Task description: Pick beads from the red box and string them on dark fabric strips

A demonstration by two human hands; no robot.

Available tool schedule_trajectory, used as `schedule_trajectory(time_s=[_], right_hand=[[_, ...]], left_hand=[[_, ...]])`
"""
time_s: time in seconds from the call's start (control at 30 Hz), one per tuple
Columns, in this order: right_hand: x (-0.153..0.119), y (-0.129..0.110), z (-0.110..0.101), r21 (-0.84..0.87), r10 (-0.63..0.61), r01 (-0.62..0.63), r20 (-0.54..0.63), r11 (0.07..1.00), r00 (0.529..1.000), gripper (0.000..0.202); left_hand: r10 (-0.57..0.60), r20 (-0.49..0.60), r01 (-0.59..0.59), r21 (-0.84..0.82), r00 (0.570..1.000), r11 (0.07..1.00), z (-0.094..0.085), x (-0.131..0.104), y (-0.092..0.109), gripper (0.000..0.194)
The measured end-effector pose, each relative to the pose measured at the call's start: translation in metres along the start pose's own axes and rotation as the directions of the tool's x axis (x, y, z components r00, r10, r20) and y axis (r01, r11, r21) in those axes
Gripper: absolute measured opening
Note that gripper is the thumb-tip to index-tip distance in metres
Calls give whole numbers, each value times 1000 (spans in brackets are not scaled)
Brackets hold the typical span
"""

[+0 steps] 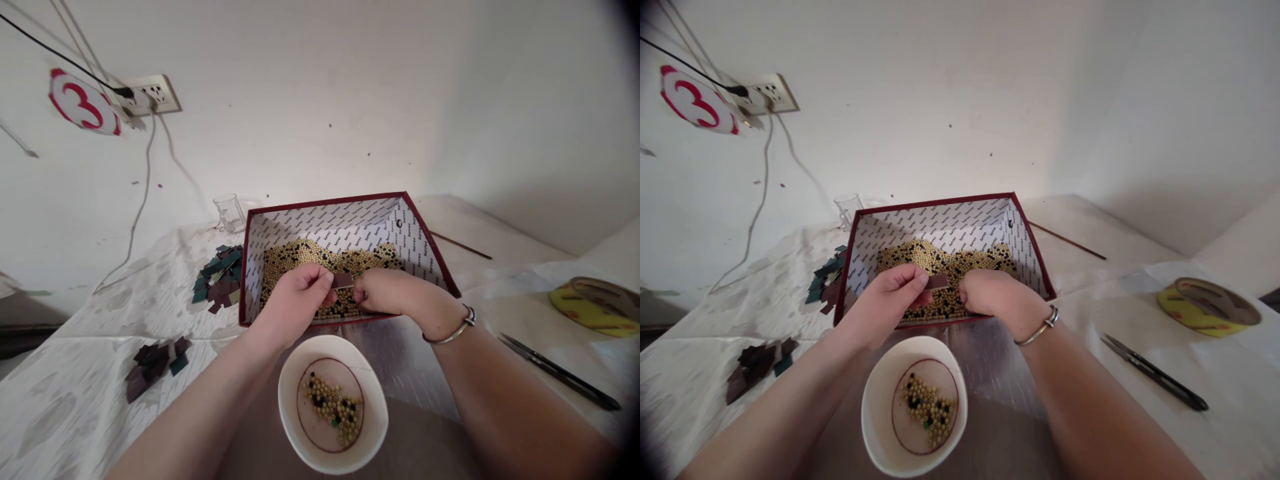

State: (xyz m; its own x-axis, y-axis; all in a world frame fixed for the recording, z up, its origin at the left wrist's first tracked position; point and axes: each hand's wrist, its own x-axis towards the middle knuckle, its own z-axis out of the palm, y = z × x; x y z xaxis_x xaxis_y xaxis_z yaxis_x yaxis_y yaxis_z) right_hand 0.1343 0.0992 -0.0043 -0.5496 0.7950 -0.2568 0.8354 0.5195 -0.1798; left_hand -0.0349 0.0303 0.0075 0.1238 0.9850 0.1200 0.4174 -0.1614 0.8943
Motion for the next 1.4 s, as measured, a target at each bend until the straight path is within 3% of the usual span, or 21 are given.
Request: schedule_trajectory(time_s=[0.27, 0.43, 0.5, 0.63, 0.7, 0.9, 1.17, 1.2, 1.27, 1.33, 1.4], right_hand=[[0, -1, -1, 52, 26, -22, -74, 998, 997, 8], [1, -1, -12, 123, 58, -24, -276, 992, 959, 12], [-3, -4, -17, 230, 76, 28, -430, 973, 900, 14], [-17, -20, -23, 373, 59, 350, -752, 859, 657, 8], [-22, -30, -24, 319, -27, 449, -790, 835, 613, 7], [-18, -38, -17, 239, -171, 510, -756, 826, 631, 12], [-5, -33, -9, 349, -118, 573, -774, 741, 623, 21], [-5, -33, -9, 395, -83, 566, -765, 723, 639, 24], [-5, -32, -9, 521, -21, 527, -697, 672, 717, 27], [-7, -31, -11, 641, -14, 473, -585, 605, 811, 20], [-9, -30, -12, 701, -34, 438, -510, 562, 859, 11]], left_hand=[[-20, -25, 20, -2, 999, 1000, 0, 0, 0, 27], [-58, -51, 58, -16, 997, 998, -1, 2, 1, 28], [-78, -57, 76, -38, 995, 996, -1, 3, 1, 29], [-80, -53, 75, -91, 995, 993, -2, 3, 0, 29], [-59, -44, 52, -137, 997, 989, -1, 3, -1, 29], [-63, -45, 46, -311, 997, 949, -1, 3, -1, 25], [-52, -90, 22, -301, 995, 953, -2, 5, -2, 26], [-43, -101, 13, -287, 994, 958, -2, 5, -3, 26], [-24, -126, -10, -259, 992, 966, -3, 5, -4, 26], [4, -140, -35, -224, 990, 974, -4, 5, -5, 27], [28, -138, -52, -177, 990, 983, -5, 4, -5, 27]])
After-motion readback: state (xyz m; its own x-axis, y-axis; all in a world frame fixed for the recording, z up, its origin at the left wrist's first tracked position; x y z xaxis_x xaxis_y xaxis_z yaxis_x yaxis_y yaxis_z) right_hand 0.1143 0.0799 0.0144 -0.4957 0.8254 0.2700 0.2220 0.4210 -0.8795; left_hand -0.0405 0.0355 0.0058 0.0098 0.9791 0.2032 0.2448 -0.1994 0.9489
